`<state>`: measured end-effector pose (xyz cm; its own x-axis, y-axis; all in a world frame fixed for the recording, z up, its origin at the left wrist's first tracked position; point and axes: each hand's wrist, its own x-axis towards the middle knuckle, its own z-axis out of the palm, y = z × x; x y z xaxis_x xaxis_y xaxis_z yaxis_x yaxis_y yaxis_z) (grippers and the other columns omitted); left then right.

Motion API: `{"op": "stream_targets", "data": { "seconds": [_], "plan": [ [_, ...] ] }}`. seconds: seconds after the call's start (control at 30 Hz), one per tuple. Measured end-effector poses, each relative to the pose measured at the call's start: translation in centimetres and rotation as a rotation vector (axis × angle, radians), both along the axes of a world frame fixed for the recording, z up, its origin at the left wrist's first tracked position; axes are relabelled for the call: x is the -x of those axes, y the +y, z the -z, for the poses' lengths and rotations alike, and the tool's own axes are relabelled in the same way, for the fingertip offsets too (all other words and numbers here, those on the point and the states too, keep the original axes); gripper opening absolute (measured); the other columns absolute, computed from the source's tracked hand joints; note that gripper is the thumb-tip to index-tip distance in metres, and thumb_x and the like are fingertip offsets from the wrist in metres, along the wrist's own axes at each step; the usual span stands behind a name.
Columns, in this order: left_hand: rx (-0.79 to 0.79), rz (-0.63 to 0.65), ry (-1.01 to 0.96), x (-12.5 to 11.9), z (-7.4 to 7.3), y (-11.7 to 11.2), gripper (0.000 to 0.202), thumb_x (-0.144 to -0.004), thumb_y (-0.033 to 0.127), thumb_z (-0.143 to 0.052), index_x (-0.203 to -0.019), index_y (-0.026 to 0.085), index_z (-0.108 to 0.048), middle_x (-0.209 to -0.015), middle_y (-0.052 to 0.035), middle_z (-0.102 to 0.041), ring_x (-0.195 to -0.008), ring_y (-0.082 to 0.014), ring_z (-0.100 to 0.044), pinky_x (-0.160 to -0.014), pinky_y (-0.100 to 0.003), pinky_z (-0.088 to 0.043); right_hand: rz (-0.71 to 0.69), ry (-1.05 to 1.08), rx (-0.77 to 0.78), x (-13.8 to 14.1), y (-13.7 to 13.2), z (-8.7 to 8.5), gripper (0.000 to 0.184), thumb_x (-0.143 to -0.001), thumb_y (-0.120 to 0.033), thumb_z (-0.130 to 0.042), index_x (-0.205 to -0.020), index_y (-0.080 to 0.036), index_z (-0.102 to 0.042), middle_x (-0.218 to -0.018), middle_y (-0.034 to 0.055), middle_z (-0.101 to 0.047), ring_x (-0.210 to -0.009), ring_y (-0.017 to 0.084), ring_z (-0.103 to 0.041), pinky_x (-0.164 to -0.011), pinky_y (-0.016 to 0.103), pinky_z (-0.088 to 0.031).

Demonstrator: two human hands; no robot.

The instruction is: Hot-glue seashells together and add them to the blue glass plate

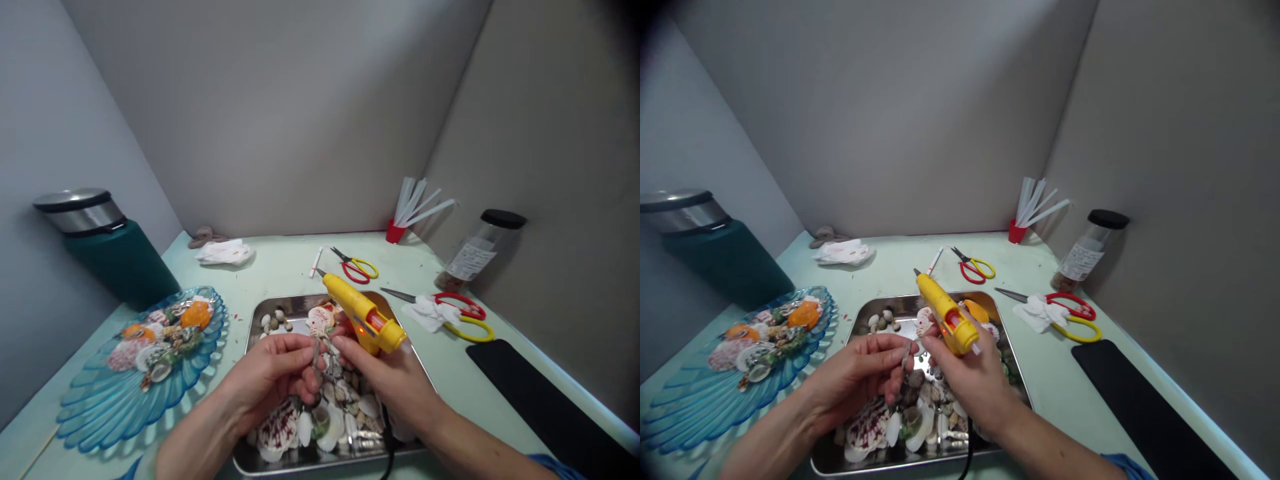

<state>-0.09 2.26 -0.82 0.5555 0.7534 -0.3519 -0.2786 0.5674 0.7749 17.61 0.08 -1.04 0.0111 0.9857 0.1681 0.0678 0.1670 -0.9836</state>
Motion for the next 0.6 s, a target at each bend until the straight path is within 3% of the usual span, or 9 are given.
{"op": "stream_targets", "data": {
  "seconds": [0.13, 0.27, 0.43, 0.6],
  "plan": [
    [-0.008, -0.004, -0.026, -0.25, -0.03, -0.15, 0.015, -0.074, 0.015, -0.067, -0.088, 0.009, -0.063, -0.072, -0.0041, -0.066, -0.047, -0.0076, -0.060, -0.047, -0.018, -0.052, -0.031, -0.094, -0.078, -0.22, -0.17, -0.02, 0.016, -0.082, -0.028, -0.062, -0.096, -0.021, -0.061, -0.087, 0.0017, -0.066, -0.078, 0.017, -0.064, -0.071, 0.029, -0.052],
    [-0.035, 0.025, -0.071, -0.49, 0.06, -0.18, 0.011, -0.077, 0.013, -0.064, -0.085, 0.012, -0.058, -0.071, -0.0041, -0.067, -0.046, -0.0081, -0.061, -0.045, -0.018, -0.052, -0.064, -0.113, -0.062, -0.31, -0.28, 0.22, 0.018, -0.082, -0.030, -0.061, -0.098, -0.023, -0.060, -0.093, 0.0022, -0.066, -0.087, 0.019, -0.063, -0.077, 0.032, -0.051],
    [-0.052, 0.037, -0.078, -0.71, 0.14, -0.46, 0.012, -0.077, 0.016, -0.064, -0.076, 0.013, -0.053, -0.068, -0.0038, -0.067, -0.043, -0.0083, -0.061, -0.042, -0.016, -0.049, -0.145, -0.103, -0.041, -0.27, -0.42, 0.04, 0.012, -0.083, -0.028, -0.060, -0.094, -0.022, -0.059, -0.085, 0.0004, -0.065, -0.077, 0.017, -0.063, -0.073, 0.031, -0.052],
    [-0.044, 0.033, -0.067, -0.77, 0.12, -0.65, 0.014, -0.077, 0.018, -0.065, -0.078, 0.013, -0.052, -0.064, -0.0029, -0.066, -0.041, -0.0090, -0.061, -0.040, -0.016, -0.048, -0.171, -0.099, -0.062, -0.21, -0.37, 0.03, 0.012, -0.080, -0.023, -0.062, -0.092, -0.023, -0.059, -0.087, 0.0001, -0.065, -0.080, 0.017, -0.063, -0.074, 0.030, -0.051]
  ]
}}
